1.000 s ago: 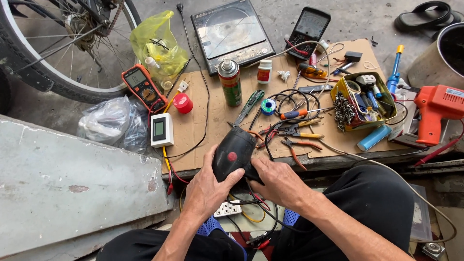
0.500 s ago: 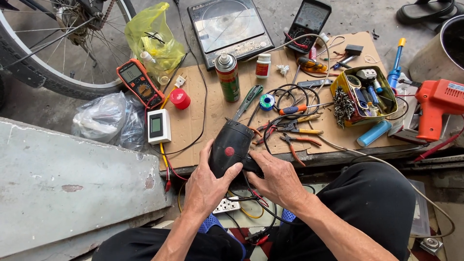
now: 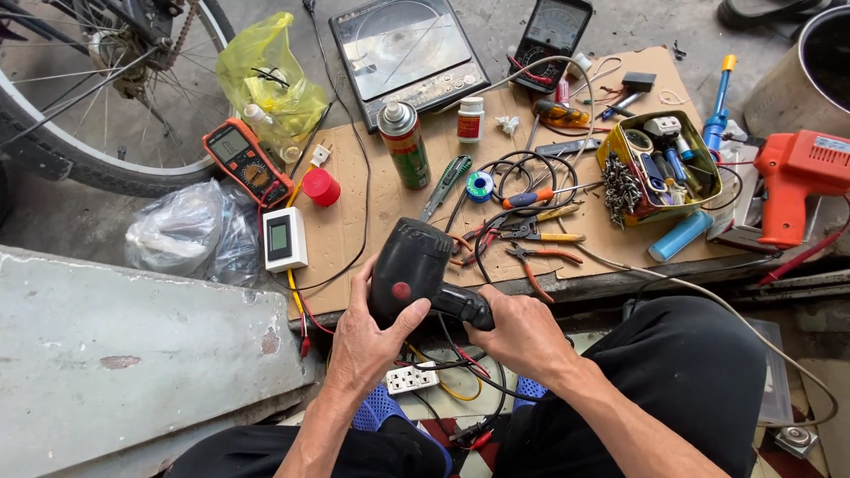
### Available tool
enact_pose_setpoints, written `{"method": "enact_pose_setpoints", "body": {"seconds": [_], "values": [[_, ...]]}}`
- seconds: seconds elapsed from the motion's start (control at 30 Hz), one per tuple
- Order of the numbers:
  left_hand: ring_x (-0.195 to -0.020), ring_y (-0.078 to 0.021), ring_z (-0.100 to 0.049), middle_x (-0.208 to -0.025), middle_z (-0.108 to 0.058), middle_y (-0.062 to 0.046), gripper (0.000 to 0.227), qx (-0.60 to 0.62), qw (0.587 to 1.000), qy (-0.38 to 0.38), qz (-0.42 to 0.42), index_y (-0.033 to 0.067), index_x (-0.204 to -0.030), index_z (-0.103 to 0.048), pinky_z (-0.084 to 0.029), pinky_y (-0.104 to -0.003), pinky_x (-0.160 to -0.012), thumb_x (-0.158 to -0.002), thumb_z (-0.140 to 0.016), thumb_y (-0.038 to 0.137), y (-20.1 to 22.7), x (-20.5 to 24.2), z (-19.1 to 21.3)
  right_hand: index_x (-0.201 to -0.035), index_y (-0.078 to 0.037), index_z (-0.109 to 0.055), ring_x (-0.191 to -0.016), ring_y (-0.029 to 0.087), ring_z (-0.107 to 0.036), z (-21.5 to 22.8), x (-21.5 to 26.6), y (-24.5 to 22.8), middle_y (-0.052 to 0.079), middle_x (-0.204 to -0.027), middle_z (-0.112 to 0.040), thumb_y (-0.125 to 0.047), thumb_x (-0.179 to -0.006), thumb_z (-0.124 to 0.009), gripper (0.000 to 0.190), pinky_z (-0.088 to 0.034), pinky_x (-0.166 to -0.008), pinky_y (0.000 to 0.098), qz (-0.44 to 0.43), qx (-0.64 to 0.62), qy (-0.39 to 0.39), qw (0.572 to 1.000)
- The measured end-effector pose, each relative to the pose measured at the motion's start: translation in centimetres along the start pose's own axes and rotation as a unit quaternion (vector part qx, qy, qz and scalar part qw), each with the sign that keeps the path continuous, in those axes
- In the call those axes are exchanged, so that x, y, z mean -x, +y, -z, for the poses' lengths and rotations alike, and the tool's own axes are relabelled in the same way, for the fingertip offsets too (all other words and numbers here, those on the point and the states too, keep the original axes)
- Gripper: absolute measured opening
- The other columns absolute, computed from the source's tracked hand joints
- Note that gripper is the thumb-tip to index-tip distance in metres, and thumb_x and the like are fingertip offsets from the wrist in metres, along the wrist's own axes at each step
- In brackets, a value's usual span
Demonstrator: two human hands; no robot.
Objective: The person disassembles a black hair dryer, removes the fan and internal components, and then reassembles the device. They connect wires to the motor, place the fan back inside, and secure the casing before testing the hair dryer by turning it on.
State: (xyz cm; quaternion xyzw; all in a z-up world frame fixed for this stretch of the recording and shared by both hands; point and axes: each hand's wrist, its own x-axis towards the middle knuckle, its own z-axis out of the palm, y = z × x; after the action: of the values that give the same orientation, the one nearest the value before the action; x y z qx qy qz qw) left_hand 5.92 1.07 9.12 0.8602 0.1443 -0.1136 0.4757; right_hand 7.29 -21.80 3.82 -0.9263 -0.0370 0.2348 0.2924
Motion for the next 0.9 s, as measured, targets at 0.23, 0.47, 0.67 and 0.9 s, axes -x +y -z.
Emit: {"method": "enact_pose_setpoints", "body": {"seconds": [0.23, 0.47, 0.67, 0.9], "values": [[-0.117, -0.0344, -0.079, -0.122, -0.084, -0.014, 0.095, 0.077, 0.996, 0.032, 0.040, 0.0264, -0.157, -0.062, -0.058, -0.051, -0.105, -0.074, -0.088, 0.067, -0.4, -1.4, 0.0, -0.104, -0.014, -0.071, -0.094, 0.042, -0.083, -1.4, -1.0, 0.7, 0.017, -0.087, -0.084, -0.043, -0.085, -0.085, 0.037, -0.060, -0.081, 0.0511, 0.018, -0.004, 0.021, 1.000], [-0.122, -0.0431, -0.075, -0.125, -0.078, -0.023, 0.114, 0.057, 0.998, -0.013, 0.016, 0.0279, -0.165, -0.052, -0.058, -0.053, -0.106, -0.064, -0.098, 0.055, 0.4, -1.9, 0.5, -0.103, -0.014, -0.072, -0.096, 0.046, -0.082, -0.9, -0.6, 0.3, 0.018, -0.089, -0.084, -0.035, -0.084, -0.084, 0.031, -0.060, -0.083, 0.0539, 0.022, -0.020, -0.023, 0.999], [-0.125, -0.0449, -0.074, -0.128, -0.078, -0.024, 0.108, 0.015, 1.000, 0.005, 0.023, 0.0275, -0.163, -0.052, -0.057, -0.056, -0.105, -0.068, -0.096, 0.054, 0.3, -2.0, 0.4, -0.111, -0.012, -0.072, -0.099, 0.048, -0.081, 1.7, 0.9, -2.5, 0.022, -0.094, -0.084, -0.036, -0.086, -0.081, 0.036, -0.059, -0.085, 0.0556, 0.019, -0.036, -0.049, 0.998], [-0.132, -0.0453, -0.071, -0.133, -0.076, -0.024, 0.106, 0.011, 0.999, 0.023, 0.025, 0.0248, -0.163, -0.050, -0.054, -0.057, -0.109, -0.070, -0.091, 0.055, -0.5, -2.7, 0.5, -0.118, -0.010, -0.071, -0.098, 0.046, -0.083, -1.8, -0.3, 0.4, 0.022, -0.094, -0.084, -0.044, -0.091, -0.077, 0.044, -0.061, -0.087, 0.0578, 0.020, 0.029, -0.011, 0.999]]}}
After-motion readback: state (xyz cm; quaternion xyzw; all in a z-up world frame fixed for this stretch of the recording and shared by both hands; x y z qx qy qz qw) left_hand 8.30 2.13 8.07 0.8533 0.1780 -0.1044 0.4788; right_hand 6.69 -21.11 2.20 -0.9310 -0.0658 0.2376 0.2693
